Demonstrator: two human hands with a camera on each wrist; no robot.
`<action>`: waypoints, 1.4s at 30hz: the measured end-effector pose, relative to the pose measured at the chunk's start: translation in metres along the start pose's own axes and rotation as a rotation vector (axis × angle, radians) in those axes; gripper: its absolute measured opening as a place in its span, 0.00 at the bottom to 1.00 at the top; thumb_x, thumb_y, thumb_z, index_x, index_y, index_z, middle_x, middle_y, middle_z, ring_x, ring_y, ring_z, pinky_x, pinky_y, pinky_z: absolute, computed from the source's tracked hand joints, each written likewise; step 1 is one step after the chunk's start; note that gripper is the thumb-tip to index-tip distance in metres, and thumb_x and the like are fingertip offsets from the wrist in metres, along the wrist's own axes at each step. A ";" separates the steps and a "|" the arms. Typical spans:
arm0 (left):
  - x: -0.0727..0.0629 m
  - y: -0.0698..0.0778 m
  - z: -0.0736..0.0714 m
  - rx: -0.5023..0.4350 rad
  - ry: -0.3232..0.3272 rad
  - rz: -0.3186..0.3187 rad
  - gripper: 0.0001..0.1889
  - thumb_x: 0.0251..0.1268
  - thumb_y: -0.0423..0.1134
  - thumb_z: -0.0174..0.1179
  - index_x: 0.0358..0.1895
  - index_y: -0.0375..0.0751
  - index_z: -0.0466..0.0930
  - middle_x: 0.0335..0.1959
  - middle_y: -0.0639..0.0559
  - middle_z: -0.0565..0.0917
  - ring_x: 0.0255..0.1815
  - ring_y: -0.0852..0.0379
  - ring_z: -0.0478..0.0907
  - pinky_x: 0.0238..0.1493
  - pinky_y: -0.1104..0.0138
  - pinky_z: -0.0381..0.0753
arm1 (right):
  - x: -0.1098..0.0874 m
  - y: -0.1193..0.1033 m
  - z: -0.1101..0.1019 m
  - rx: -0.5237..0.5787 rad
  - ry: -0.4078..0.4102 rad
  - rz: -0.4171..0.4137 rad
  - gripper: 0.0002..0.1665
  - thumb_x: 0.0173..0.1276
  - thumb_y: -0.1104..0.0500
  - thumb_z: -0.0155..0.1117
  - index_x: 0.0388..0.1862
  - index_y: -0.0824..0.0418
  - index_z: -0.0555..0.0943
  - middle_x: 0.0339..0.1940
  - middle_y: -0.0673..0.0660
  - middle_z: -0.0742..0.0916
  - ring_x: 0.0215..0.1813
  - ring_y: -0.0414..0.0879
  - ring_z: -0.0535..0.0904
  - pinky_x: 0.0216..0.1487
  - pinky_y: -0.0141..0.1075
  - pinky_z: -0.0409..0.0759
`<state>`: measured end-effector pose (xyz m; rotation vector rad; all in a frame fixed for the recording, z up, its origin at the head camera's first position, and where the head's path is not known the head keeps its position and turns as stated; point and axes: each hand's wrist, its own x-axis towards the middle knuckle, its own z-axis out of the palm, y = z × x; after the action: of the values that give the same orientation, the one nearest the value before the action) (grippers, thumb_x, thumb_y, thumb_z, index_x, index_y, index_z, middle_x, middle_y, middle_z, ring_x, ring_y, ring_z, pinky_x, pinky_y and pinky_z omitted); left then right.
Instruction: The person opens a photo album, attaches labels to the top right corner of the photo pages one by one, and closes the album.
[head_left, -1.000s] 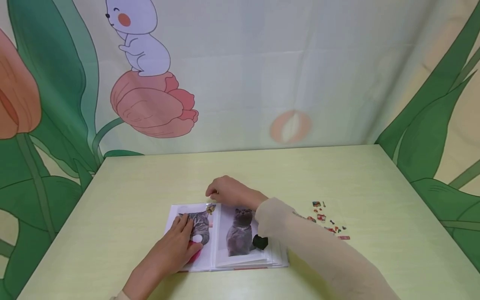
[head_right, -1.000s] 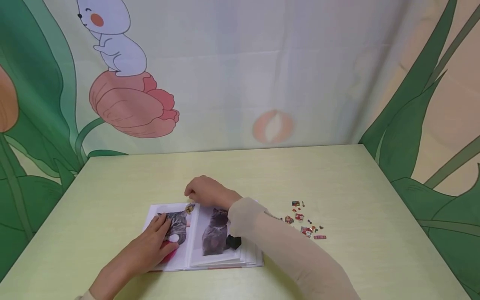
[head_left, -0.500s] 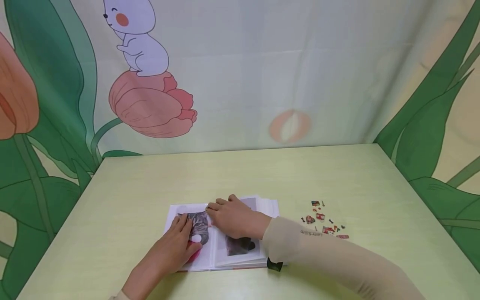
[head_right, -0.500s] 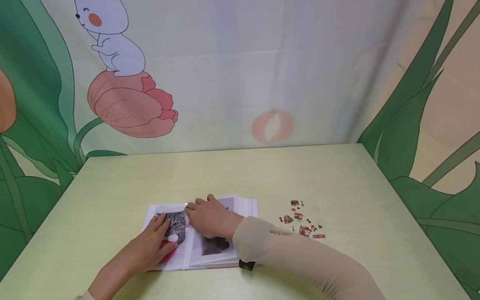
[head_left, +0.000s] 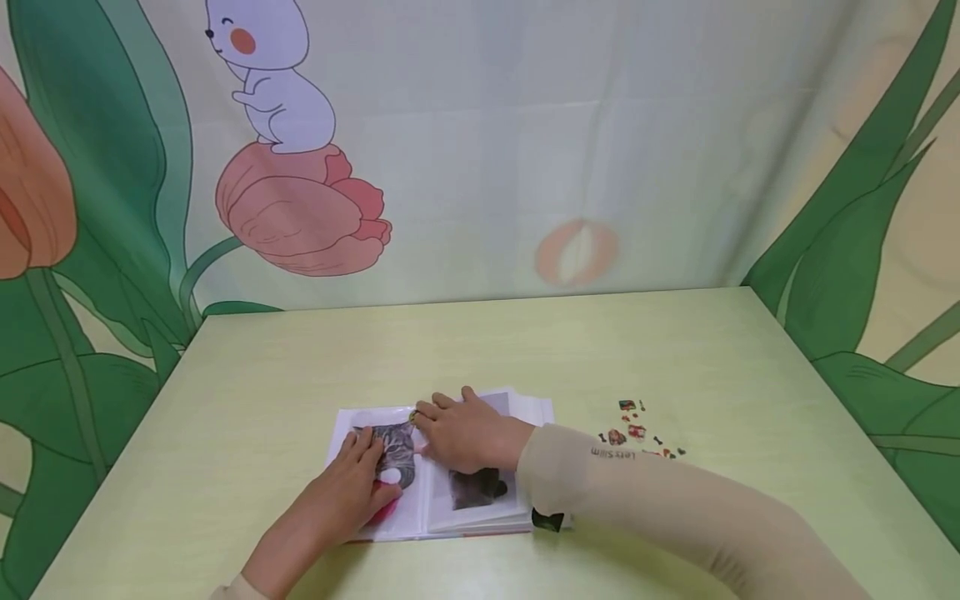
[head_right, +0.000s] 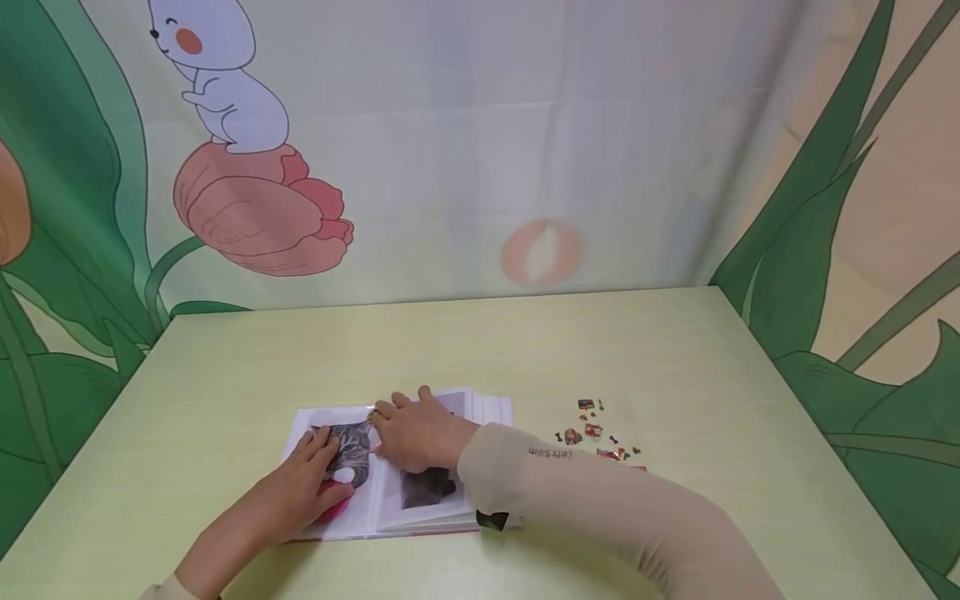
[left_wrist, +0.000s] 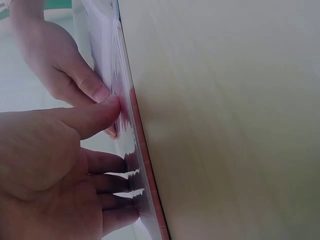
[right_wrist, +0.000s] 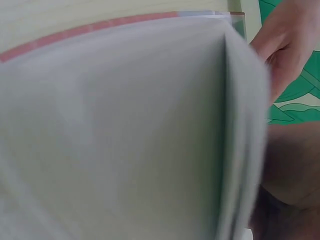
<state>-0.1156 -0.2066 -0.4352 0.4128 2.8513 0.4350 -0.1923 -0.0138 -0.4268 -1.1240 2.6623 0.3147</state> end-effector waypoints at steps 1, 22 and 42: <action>0.000 0.000 0.000 0.000 -0.001 0.002 0.39 0.73 0.48 0.65 0.72 0.19 0.64 0.76 0.21 0.58 0.78 0.23 0.52 0.73 0.38 0.61 | 0.000 0.000 0.000 0.002 -0.007 0.005 0.37 0.84 0.38 0.44 0.84 0.51 0.61 0.84 0.49 0.64 0.83 0.48 0.57 0.78 0.55 0.59; 0.001 -0.001 -0.002 -0.004 -0.003 0.016 0.37 0.72 0.46 0.66 0.71 0.19 0.66 0.75 0.19 0.59 0.76 0.21 0.53 0.72 0.37 0.62 | -0.016 -0.010 -0.002 0.028 0.002 -0.058 0.37 0.85 0.38 0.41 0.84 0.53 0.61 0.84 0.49 0.61 0.83 0.44 0.54 0.78 0.56 0.58; 0.004 -0.001 0.000 -0.004 -0.006 0.014 0.38 0.71 0.48 0.66 0.71 0.19 0.66 0.75 0.20 0.59 0.76 0.21 0.53 0.72 0.37 0.63 | -0.012 -0.004 0.001 -0.018 0.006 0.035 0.41 0.81 0.32 0.42 0.83 0.51 0.63 0.83 0.47 0.64 0.84 0.48 0.55 0.79 0.56 0.57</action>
<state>-0.1191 -0.2062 -0.4359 0.4331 2.8435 0.4410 -0.1813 -0.0080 -0.4241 -1.0861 2.6919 0.3429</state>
